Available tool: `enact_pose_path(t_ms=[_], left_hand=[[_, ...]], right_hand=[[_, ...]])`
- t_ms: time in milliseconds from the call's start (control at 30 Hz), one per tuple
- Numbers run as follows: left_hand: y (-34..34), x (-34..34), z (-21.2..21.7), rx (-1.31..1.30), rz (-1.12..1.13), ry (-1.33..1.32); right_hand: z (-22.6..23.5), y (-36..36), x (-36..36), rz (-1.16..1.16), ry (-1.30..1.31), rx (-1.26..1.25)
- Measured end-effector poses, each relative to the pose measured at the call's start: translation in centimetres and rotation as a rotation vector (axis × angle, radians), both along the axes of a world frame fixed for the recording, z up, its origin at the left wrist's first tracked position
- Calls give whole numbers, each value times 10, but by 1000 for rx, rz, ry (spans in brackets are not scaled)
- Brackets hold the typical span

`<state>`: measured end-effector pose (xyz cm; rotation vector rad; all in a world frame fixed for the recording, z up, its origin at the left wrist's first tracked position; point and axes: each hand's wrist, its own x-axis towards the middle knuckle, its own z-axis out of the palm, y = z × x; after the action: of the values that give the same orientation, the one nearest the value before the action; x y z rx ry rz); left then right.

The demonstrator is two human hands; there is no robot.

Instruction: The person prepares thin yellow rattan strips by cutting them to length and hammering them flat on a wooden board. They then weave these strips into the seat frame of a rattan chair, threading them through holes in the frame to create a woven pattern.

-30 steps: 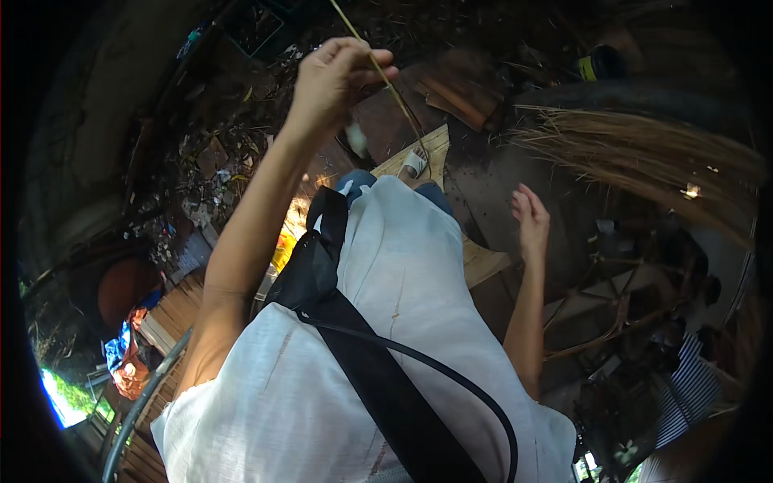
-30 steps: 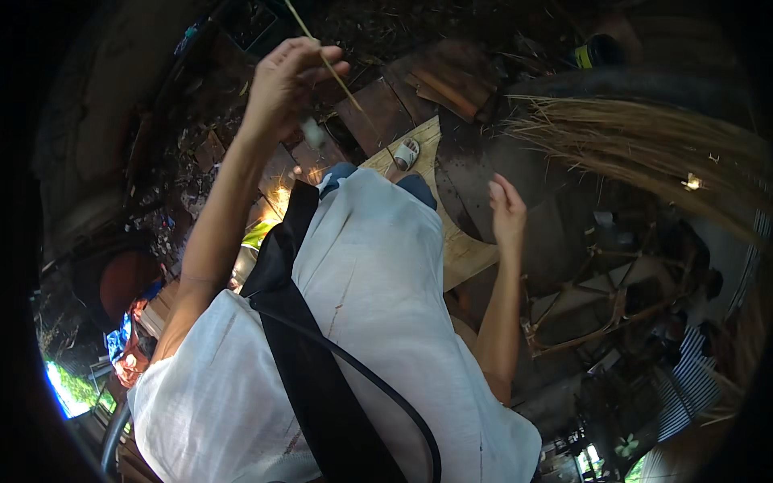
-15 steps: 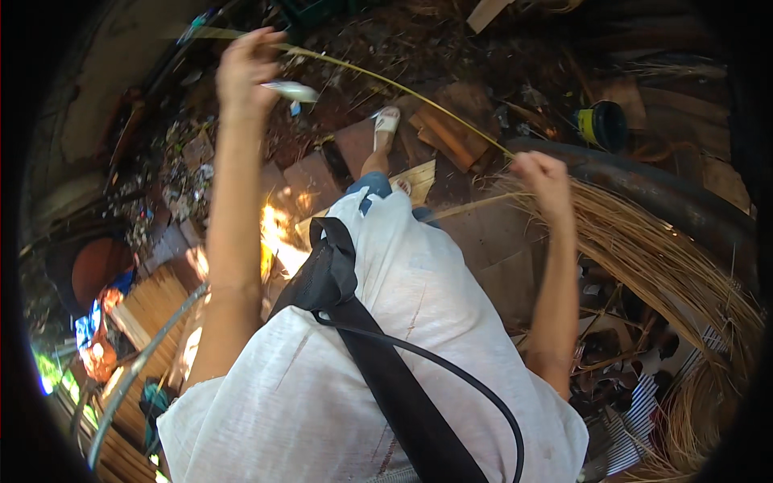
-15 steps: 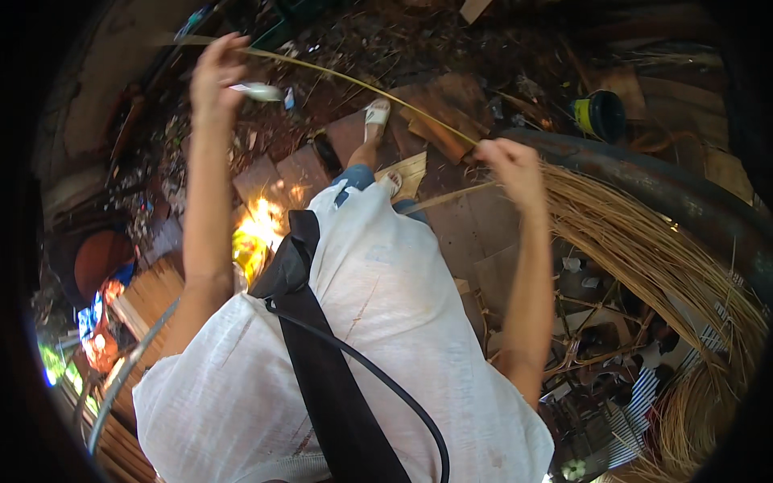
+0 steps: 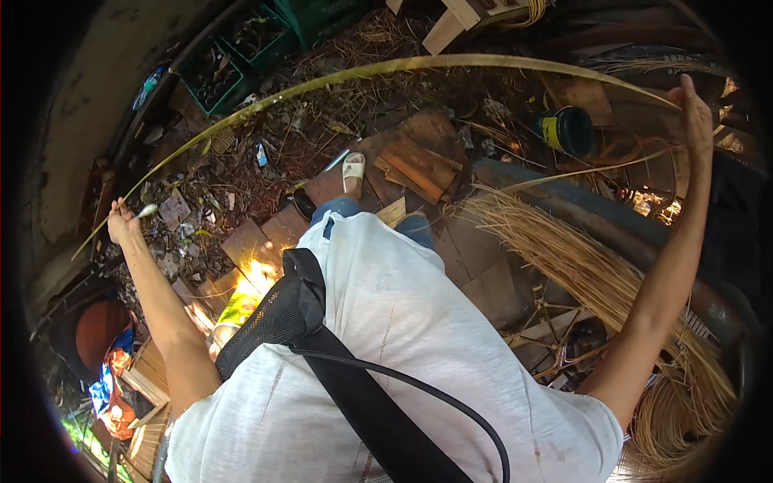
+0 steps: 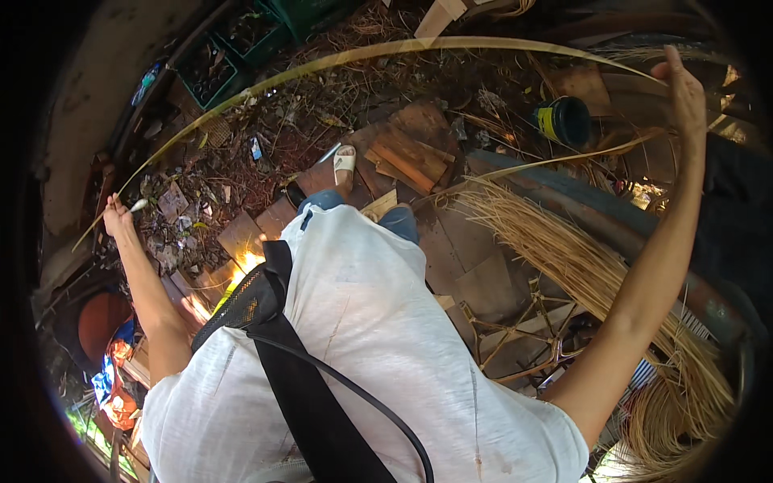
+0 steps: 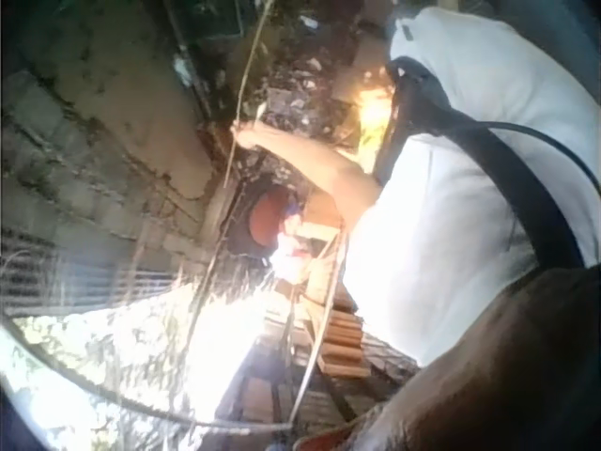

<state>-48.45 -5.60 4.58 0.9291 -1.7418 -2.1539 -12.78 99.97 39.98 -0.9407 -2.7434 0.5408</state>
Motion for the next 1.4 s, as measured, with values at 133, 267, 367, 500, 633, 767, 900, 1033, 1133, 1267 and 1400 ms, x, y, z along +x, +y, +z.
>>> enact_pose_path(t_ms=[133,267,367,500,633,767,900,1033,1133,1267,1400], left_hand=[[8,27,-21,-87,255,-100],[32,78,-55,-58,193,-148],[89,76,-65,-11,118,-220],[302,95,-32,133,-353,-363],[569,122,50,219,-612,-364],[763,131,61,374,-887,-251],[905,140,55,353,-988,-279],[996,133,43,246,-1110,-248],[1041,95,22,-47,-1247,-15],[1099,2,-24,-210,-1351,75],[1167,-70,-71,-775,-1635,125]], right_hand=[[18,76,-4,-54,-84,277],[14,97,-7,-405,-319,454],[-12,101,-2,-413,-594,512],[-83,77,-24,-218,-831,444],[-185,-44,-72,303,-73,-359],[-244,-142,-97,332,-26,-1009],[-285,-104,-108,213,272,-751],[-295,-15,-104,157,166,-749],[-315,46,-112,272,163,-509],[-331,121,-135,-158,293,-721],[-376,190,-169,-276,388,-553]])
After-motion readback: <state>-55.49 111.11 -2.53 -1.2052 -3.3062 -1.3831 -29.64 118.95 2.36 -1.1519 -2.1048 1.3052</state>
